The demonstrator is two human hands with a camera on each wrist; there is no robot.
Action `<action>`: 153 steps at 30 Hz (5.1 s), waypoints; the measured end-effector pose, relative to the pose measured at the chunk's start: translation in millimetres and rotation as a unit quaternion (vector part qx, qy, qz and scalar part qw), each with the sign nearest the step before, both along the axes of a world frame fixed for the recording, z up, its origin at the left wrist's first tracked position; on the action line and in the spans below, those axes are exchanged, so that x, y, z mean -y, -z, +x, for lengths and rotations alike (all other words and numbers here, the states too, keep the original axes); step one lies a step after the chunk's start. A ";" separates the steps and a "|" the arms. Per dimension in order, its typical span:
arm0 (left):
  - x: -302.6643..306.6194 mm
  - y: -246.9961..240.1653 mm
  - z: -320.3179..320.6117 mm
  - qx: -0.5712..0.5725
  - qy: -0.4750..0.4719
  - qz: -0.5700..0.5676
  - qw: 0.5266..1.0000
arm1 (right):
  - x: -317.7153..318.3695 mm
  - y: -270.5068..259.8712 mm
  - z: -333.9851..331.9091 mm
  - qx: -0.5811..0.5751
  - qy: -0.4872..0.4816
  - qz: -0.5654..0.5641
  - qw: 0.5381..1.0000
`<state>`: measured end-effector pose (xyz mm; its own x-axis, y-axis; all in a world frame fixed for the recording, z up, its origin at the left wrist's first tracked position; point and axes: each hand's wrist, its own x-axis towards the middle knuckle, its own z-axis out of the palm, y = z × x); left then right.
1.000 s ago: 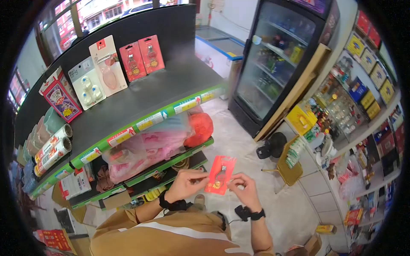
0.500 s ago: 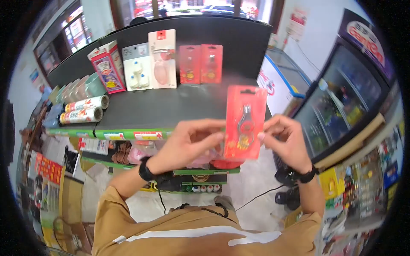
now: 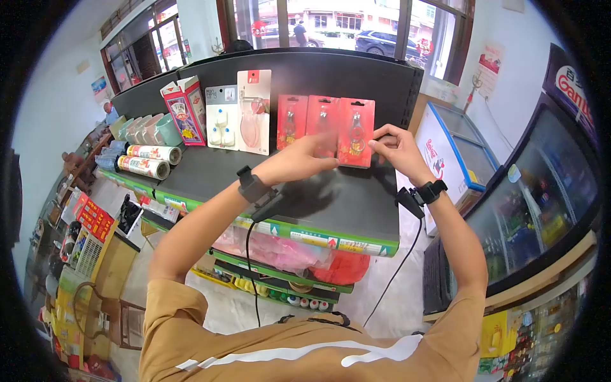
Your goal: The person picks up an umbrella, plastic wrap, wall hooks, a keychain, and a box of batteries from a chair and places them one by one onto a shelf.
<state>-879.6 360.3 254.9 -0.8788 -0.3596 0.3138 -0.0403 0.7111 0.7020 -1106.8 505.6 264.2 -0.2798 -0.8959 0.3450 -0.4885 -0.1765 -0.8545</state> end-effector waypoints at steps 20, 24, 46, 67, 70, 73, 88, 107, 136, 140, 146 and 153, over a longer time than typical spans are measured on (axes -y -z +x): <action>1.6 -4.8 -8.1 0.070 -0.031 -0.019 0.997 | 25.4 13.0 -31.1 0.011 -0.021 0.047 0.999; -5.3 -8.8 -1.1 0.065 -0.021 -0.033 0.997 | 29.7 13.5 -31.3 0.003 -0.028 0.051 0.998; -48.9 -31.2 48.4 0.019 0.023 -0.002 1.000 | -3.1 25.4 -43.5 -0.083 0.008 0.011 0.996; -200.8 209.3 144.5 0.104 -0.102 0.318 0.937 | -214.1 253.9 -13.0 0.244 -0.125 0.290 0.917; -208.0 202.7 133.9 0.079 -0.113 0.366 0.920 | -208.0 264.3 -4.7 0.161 -0.266 0.360 0.880; -221.6 205.8 126.7 0.041 -0.146 0.387 0.910 | -198.3 252.5 48.3 0.061 -0.359 0.360 0.859; -210.6 207.9 226.5 -0.073 -0.267 0.377 0.884 | -87.0 227.5 247.4 -0.076 -0.583 0.270 0.763; -253.2 233.1 523.6 -0.245 -0.522 0.403 0.710 | 5.9 233.4 547.8 0.040 -0.594 0.251 0.763; -49.3 259.8 791.3 -0.259 -0.646 0.339 0.633 | 273.5 285.2 862.2 0.092 -0.688 0.288 0.660; -15.1 269.3 828.7 -0.247 -0.671 0.322 0.621 | 318.5 292.1 914.8 0.102 -0.705 0.281 0.643; 20.1 284.0 871.8 -0.270 -0.690 0.360 0.567 | 352.7 291.7 976.2 0.101 -0.698 0.349 0.617; 92.7 314.0 968.6 -0.323 -0.621 0.391 0.598 | 406.6 295.0 1059.1 0.100 -0.671 0.341 0.651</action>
<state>88.9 267.6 -59.0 0.4310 -0.8678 -0.2474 0.2631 -0.1414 0.9543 -47.7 99.0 -30.8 0.9340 -0.3067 -0.1834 -0.1521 0.1233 -0.9807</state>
